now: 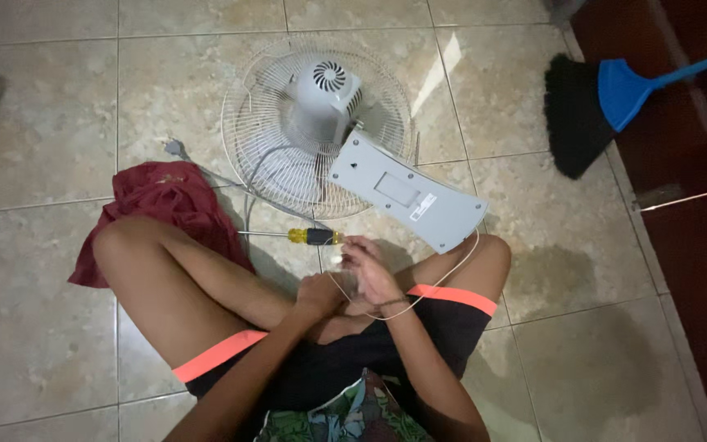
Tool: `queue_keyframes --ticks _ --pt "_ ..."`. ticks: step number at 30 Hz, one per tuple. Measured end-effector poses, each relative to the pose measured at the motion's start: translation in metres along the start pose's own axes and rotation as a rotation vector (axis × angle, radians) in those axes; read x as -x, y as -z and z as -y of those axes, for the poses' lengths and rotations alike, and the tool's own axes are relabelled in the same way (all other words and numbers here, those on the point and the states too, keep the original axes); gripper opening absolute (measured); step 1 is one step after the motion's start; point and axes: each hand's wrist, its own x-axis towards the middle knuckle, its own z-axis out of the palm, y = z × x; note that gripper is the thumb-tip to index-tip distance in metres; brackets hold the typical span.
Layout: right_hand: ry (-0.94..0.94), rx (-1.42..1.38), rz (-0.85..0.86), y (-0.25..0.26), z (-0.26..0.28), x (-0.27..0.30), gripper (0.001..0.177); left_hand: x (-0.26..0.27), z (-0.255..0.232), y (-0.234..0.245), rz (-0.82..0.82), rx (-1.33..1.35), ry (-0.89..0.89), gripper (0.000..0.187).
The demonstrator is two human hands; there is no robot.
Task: The person sits on the floor and uses a screwdriver to remove and reattach screws on the back panel of a white pedestal fan. They repeatedly loosen and tighten screws, reposition the fan, and handle the fan's base and rear housing throughout the clip.
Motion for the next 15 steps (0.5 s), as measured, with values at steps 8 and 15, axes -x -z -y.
queue_keyframes --ticks 8,15 --pt "0.146 0.234 -0.094 0.081 0.001 -0.011 0.024 -0.023 -0.018 0.026 0.012 -0.080 0.119 0.024" --pt "0.298 0.001 -0.178 0.110 0.157 0.020 0.033 -0.047 0.117 0.027 -0.052 -0.246 0.281 0.026"
